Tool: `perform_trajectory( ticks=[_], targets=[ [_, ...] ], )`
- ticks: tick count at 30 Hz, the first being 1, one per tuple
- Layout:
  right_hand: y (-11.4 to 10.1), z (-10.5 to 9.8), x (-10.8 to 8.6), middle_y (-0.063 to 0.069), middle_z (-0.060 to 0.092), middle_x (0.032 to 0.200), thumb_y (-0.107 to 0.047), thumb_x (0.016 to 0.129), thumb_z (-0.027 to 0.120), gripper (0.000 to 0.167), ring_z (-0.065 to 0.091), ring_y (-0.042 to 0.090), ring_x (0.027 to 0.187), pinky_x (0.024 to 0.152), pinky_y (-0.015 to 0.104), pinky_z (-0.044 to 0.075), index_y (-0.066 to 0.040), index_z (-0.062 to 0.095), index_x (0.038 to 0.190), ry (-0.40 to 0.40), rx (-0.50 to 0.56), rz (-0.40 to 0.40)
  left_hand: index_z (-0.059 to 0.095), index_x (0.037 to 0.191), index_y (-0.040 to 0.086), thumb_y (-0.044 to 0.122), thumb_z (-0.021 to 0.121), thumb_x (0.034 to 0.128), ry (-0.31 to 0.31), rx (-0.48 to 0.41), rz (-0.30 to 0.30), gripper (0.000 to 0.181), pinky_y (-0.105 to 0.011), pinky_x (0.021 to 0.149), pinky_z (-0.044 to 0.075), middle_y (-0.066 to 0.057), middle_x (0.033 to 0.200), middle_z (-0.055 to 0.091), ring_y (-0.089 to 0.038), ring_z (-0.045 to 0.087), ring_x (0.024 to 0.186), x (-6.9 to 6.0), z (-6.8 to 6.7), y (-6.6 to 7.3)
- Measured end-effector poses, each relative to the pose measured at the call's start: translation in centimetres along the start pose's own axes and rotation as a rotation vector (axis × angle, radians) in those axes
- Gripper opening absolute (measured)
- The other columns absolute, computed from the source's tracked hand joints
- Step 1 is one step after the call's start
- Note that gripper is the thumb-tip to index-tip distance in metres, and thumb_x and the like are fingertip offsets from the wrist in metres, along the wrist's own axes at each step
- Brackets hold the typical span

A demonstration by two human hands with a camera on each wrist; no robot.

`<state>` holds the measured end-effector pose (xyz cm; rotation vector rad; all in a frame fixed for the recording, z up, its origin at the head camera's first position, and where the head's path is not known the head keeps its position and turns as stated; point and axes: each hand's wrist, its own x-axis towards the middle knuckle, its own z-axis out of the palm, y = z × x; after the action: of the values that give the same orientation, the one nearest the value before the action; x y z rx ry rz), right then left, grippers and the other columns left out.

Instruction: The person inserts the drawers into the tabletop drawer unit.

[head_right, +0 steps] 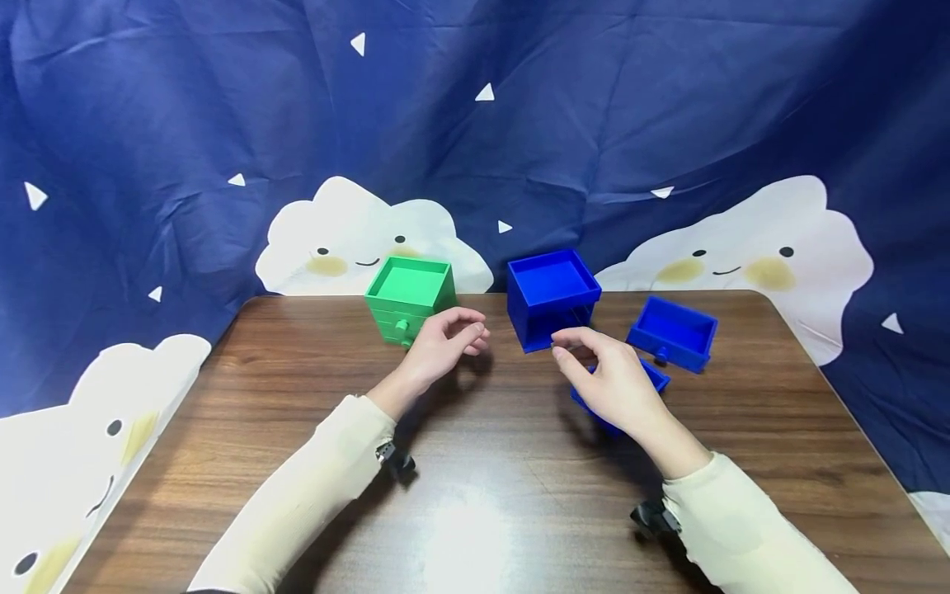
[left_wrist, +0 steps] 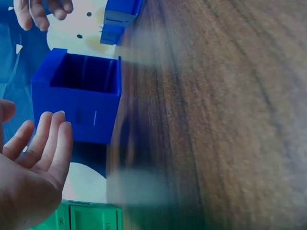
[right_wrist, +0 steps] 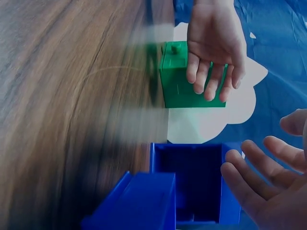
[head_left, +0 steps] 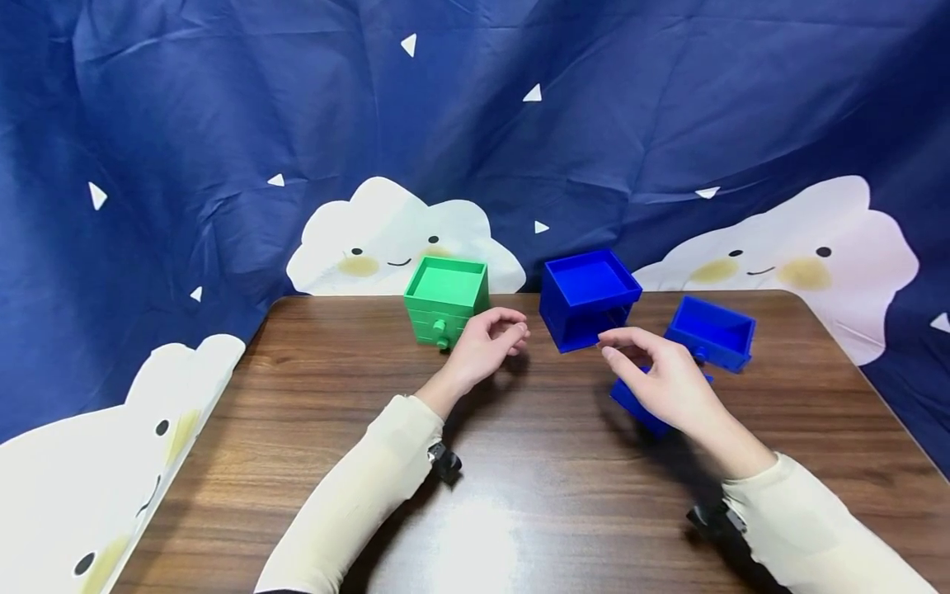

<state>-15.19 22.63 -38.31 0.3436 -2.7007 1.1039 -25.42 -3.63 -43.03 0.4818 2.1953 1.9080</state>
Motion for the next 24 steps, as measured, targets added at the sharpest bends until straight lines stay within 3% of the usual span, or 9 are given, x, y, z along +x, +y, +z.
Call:
perform_trajectory(
  ticks=[6,11,18,24],
  targets=[
    [0.8,-0.6,-0.8,0.012,0.081,0.117,-0.019,0.107,0.067,0.025,0.059,-0.017,0.094,0.082,0.006,0.049,-0.005,0.075,0.127,0.043,-0.003,-0.011,0.065,0.131,-0.005,0.011,0.063,0.1075,0.008,0.0,-0.005,0.029,-0.034,0.086,0.066,-0.036,0.123,0.071,-0.047,0.076,0.106,0.5,0.3,-0.1],
    [1.2,-1.1,-1.1,0.013,0.081,0.117,-0.019,0.107,0.068,0.025,0.058,-0.019,0.094,0.083,0.004,0.046,-0.006,0.076,0.127,0.067,0.001,-0.004,0.066,0.13,-0.005,0.012,0.065,0.1061,0.026,0.015,0.004,0.029,-0.024,0.078,0.063,-0.034,0.12,0.072,-0.039,0.078,0.099,0.9,0.5,-0.3],
    [1.7,-1.7,-1.9,0.014,0.08,0.117,-0.018,0.106,0.07,0.024,0.056,-0.021,0.094,0.083,0.003,0.046,-0.008,0.076,0.127,0.085,-0.012,-0.002,0.065,0.133,-0.007,0.012,0.066,0.1056,0.05,0.027,0.025,0.034,-0.027,0.078,0.063,-0.027,0.116,0.074,-0.053,0.073,0.107,1.7,1.0,-0.2],
    [2.4,-1.8,-2.9,0.016,0.081,0.114,-0.013,0.104,0.072,0.023,0.057,-0.022,0.093,0.081,0.001,0.045,-0.005,0.077,0.124,0.128,0.004,0.004,0.064,0.137,-0.005,0.017,0.067,0.1054,0.082,0.04,0.037,0.038,-0.022,0.075,0.059,-0.023,0.119,0.076,-0.053,0.071,0.109,2.6,1.3,-0.4]
  ],
)
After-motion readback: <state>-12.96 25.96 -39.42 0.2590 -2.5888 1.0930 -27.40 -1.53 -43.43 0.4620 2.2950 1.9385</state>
